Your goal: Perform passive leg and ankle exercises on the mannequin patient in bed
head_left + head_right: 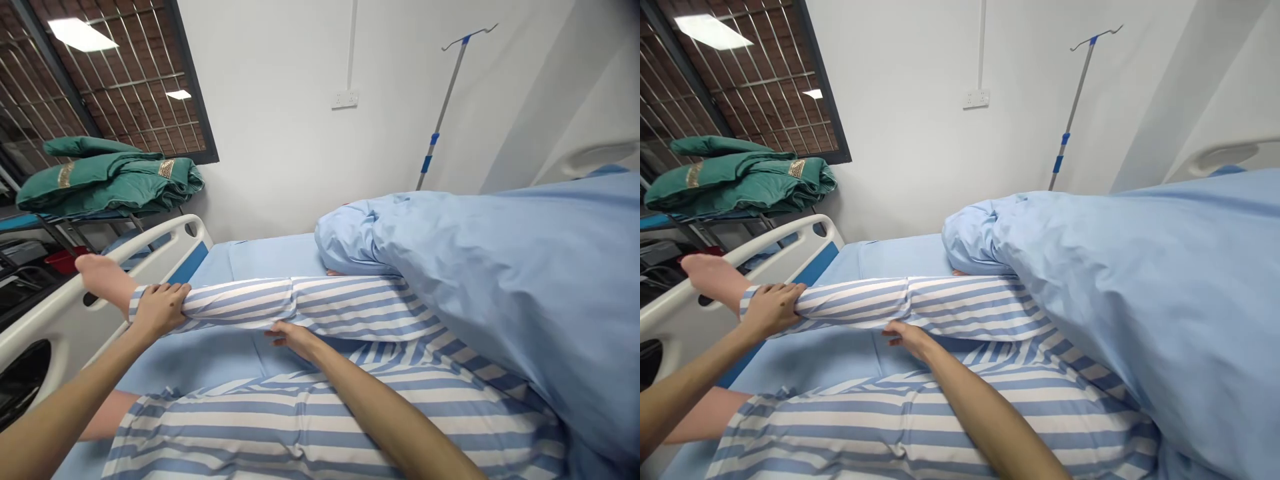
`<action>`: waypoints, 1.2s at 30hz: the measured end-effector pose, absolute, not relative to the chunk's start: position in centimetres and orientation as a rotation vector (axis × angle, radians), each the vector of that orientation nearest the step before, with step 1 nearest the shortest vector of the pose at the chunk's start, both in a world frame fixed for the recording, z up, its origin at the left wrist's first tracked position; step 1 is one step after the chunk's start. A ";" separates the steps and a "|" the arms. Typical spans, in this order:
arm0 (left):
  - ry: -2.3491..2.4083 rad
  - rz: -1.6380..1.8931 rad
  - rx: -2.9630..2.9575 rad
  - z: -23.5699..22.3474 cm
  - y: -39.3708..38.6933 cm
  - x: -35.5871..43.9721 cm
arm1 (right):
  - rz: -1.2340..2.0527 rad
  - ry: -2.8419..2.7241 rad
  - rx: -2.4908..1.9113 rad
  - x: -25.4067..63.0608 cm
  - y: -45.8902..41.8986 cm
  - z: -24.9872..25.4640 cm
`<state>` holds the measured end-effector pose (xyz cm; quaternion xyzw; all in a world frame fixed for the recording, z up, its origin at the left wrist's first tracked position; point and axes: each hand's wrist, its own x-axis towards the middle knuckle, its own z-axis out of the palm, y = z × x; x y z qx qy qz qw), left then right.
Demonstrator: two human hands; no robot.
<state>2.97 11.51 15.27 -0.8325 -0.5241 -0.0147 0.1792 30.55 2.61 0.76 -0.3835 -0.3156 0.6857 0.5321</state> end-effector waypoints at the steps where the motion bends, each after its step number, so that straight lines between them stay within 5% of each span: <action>1: -1.456 -0.024 -2.360 16.0 11.5 3.0 | 1.665 -0.749 -0.916 30.3 2.6 0.5; 8: -1.460 0.015 -2.320 16.2 11.4 3.7 | 1.607 -0.748 -0.819 30.5 3.1 1.6; 25: -2.071 -0.577 -2.265 3.2 8.7 13.9 | 1.255 -0.743 -0.682 36.1 2.2 7.2; 36: -2.042 -0.525 -2.317 3.4 8.3 13.6 | 1.281 -0.816 -0.694 36.4 1.6 7.5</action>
